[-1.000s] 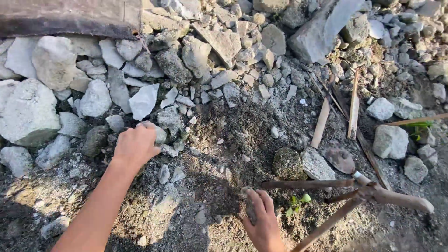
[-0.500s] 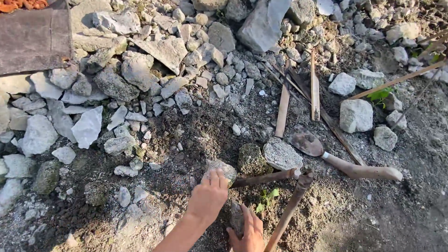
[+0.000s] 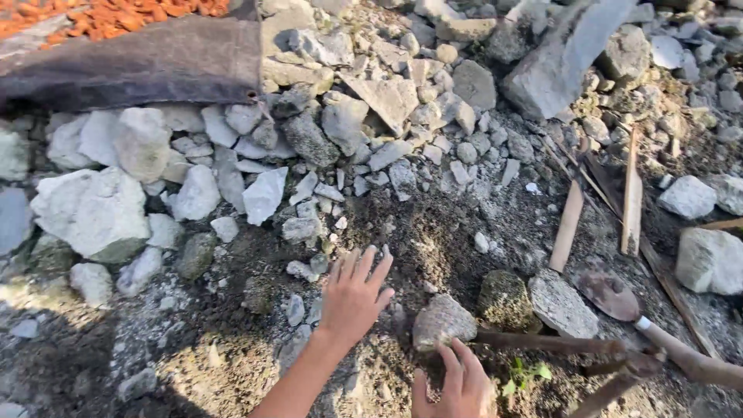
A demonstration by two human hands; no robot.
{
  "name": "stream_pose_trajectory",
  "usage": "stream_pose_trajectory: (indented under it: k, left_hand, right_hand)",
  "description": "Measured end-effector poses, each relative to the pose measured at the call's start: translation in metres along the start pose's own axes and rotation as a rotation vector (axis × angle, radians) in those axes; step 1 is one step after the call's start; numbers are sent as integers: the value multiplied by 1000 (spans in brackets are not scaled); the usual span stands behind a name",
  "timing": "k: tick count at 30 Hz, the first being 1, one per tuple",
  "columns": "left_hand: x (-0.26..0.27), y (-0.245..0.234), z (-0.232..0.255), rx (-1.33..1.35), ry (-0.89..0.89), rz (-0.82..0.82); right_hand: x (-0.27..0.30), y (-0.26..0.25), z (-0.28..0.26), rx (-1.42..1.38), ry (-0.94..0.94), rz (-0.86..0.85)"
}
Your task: Securing a small plant by placing wooden stakes and surrounding the base with rocks using hands and a trowel
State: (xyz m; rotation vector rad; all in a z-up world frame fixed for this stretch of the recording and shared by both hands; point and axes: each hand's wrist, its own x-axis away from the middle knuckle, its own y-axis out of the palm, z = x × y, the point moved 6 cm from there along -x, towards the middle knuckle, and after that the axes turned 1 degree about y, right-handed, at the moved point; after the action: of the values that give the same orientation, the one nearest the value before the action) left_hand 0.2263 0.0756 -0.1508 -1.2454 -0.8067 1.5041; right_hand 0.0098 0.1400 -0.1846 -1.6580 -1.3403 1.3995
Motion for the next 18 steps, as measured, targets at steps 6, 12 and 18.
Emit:
stream_pose_trajectory:
  k: [6, 12, 18]
  left_hand:
    - [38, -88, -180, -328, -485, 190]
    - [102, -155, -345, -22, -1157, 323]
    - [111, -184, -397, 226, -1386, 410]
  right_hand:
    - [-79, 50, -212, -496, -426, -387]
    - [-95, 87, -337, -35, -661, -804]
    - [-90, 122, -342, 249, -605, -821]
